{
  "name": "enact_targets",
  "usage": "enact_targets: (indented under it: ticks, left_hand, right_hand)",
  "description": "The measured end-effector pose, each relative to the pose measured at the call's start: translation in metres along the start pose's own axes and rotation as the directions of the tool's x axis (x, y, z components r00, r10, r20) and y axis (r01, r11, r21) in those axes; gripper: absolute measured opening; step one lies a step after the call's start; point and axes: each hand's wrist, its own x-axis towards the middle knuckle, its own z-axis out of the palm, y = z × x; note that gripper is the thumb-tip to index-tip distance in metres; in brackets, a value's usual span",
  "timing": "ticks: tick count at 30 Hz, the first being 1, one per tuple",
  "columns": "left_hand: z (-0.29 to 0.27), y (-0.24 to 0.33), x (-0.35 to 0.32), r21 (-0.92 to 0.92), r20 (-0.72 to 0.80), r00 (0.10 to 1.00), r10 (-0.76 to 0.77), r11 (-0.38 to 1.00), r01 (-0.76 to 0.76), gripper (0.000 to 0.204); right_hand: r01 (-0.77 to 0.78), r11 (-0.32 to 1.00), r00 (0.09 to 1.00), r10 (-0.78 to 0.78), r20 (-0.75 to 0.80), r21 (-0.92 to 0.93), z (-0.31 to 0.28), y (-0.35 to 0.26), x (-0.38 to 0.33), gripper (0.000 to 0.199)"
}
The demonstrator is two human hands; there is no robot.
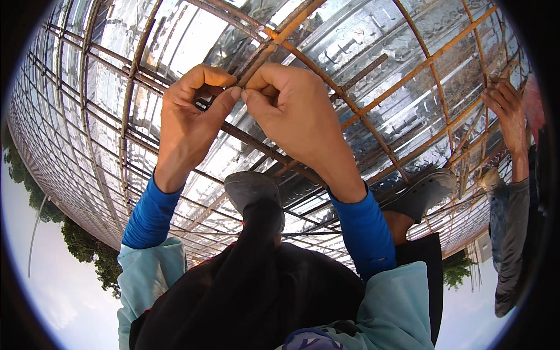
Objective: The person works on a metal scaffolding structure, using pliers to twist and secure wire ties at multiple joints. They repeatedly reach for ties, position them around intersecting bars, and tighten them to stabilize the frame. The work is performed at height with both hands actively manipulating the fasteners.
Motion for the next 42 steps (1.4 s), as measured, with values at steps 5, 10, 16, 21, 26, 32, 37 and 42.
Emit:
enact_targets:
  ticks: [5, 10, 16, 21, 26, 32, 37, 42]
  left_hand:
    - [0.0, 0.002, 0.0, 0.019, 0.004, 1.0, 0.006, 1.0, -0.006, 0.011]
    - [0.001, 0.004, 0.002, 0.053, 0.011, 1.0, 0.019, 0.998, -0.019, 0.011]
    - [0.004, 0.0, -0.003, 0.062, -0.041, 0.997, 0.062, 0.996, -0.059, 0.012]
    - [0.003, -0.012, -0.006, 0.039, -0.063, 0.988, 0.144, 0.989, -0.142, 0.018]
    - [0.007, -0.013, -0.01, 0.061, -0.073, 0.982, 0.172, 0.984, -0.167, 0.023]
    - [0.012, -0.006, -0.007, 0.281, -0.068, 0.949, 0.308, 0.919, -0.278, 0.024]
    - [0.018, -0.005, -0.009, 0.426, -0.098, 0.906, 0.412, 0.84, -0.335, 0.023]
    - [0.022, -0.006, -0.01, 0.454, -0.133, 0.88, 0.456, 0.817, -0.355, 0.023]
  right_hand:
    - [0.083, 0.996, 0.995, -0.083, -0.049, 0.01, 0.002, 0.002, 0.0, 0.014]
    - [0.083, 0.995, 0.996, -0.083, -0.012, -0.064, -0.002, 0.003, 0.002, 0.013]
    - [0.092, 0.987, 0.996, -0.09, 0.025, -0.131, -0.003, -0.002, -0.004, 0.011]
    - [0.181, 0.974, 0.983, -0.184, -0.013, -0.14, -0.001, 0.002, -0.006, 0.009]
    - [0.264, 0.941, 0.963, -0.271, -0.003, -0.212, -0.002, 0.005, -0.004, 0.01]
    - [0.284, 0.933, 0.958, -0.285, 0.027, -0.22, -0.005, 0.005, -0.005, 0.011]
    - [0.336, 0.916, 0.937, -0.35, -0.025, -0.221, -0.005, 0.004, -0.006, 0.01]
    - [0.265, 0.956, 0.952, -0.28, -0.121, -0.127, 0.002, 0.002, -0.014, 0.006]
